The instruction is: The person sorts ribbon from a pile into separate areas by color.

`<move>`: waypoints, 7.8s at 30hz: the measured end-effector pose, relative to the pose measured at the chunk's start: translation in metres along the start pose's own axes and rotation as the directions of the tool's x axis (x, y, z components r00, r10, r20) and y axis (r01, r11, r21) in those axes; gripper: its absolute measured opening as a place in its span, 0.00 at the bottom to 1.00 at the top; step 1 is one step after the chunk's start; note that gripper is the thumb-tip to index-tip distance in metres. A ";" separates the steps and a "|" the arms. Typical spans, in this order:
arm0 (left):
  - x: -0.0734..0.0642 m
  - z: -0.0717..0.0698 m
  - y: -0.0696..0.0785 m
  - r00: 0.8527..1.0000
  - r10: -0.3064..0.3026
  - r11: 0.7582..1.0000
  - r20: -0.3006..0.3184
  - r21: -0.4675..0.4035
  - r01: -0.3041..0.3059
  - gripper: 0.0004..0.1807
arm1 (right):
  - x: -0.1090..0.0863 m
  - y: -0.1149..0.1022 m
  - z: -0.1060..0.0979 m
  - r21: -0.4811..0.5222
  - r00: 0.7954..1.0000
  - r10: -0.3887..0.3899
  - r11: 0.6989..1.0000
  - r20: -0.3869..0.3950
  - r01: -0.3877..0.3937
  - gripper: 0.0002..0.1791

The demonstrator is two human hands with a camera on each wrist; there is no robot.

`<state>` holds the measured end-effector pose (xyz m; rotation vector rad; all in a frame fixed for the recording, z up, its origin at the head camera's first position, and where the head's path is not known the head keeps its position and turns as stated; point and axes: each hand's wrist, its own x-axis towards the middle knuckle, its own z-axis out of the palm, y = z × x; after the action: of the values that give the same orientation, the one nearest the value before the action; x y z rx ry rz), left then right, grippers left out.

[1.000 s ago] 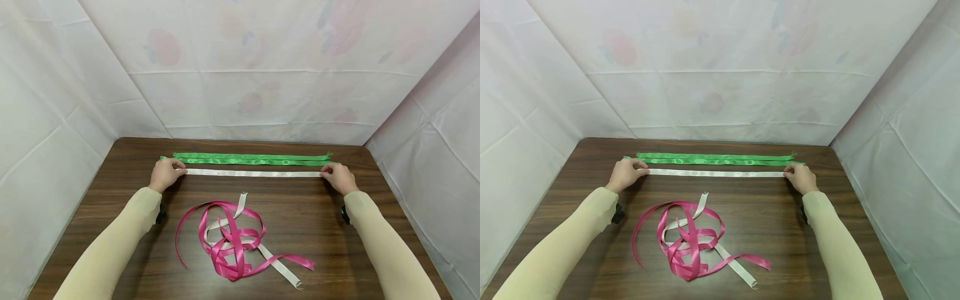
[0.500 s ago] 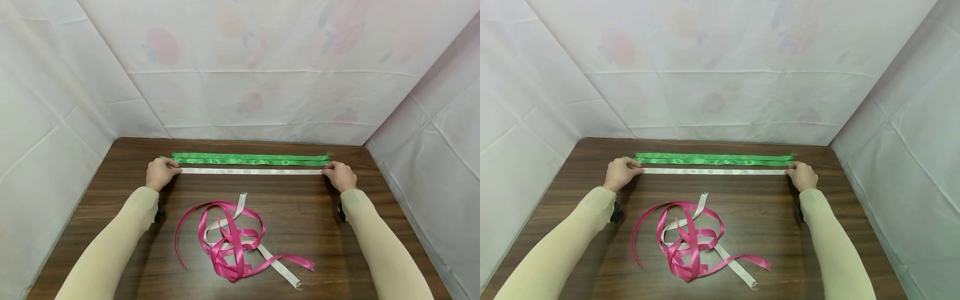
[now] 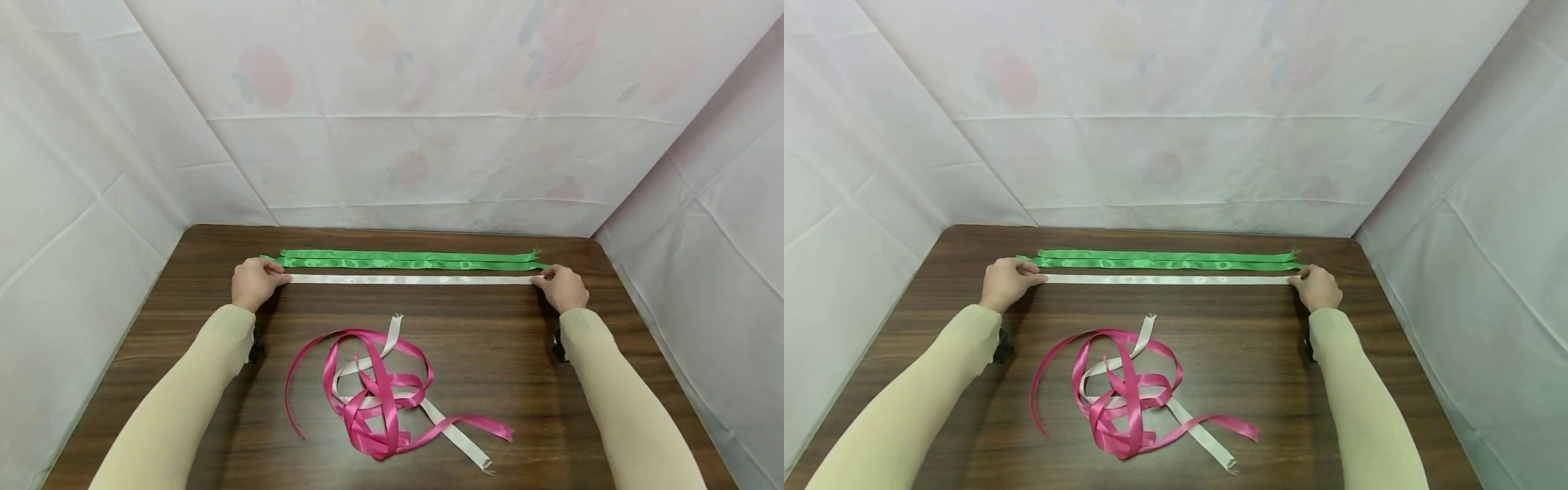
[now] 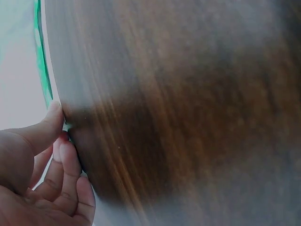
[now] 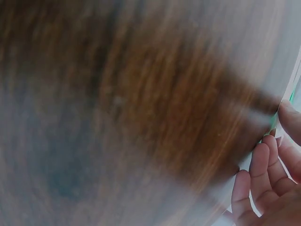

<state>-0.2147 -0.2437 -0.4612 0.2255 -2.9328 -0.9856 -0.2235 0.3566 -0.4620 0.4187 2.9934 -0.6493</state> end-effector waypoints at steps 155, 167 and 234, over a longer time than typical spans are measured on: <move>-0.156 0.017 0.193 0.731 0.615 0.758 0.295 -0.477 -0.445 0.04 | -0.147 -0.151 -0.067 0.006 0.244 -0.951 0.248 -0.192 0.969 0.09; -0.153 0.004 0.184 0.715 0.582 0.788 0.387 -0.483 -0.381 0.10 | -0.142 -0.134 -0.093 -0.019 0.263 -0.917 0.282 -0.298 0.959 0.02; -0.082 -0.044 0.059 0.920 0.364 0.927 0.148 -0.154 -0.342 0.11 | -0.088 -0.010 -0.095 0.038 0.788 -0.557 0.810 -0.261 0.585 0.03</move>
<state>-0.1374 -0.2110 -0.3895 -0.4037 -2.8895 -1.1710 -0.1406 0.3647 -0.3623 -0.4871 3.3251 -0.8650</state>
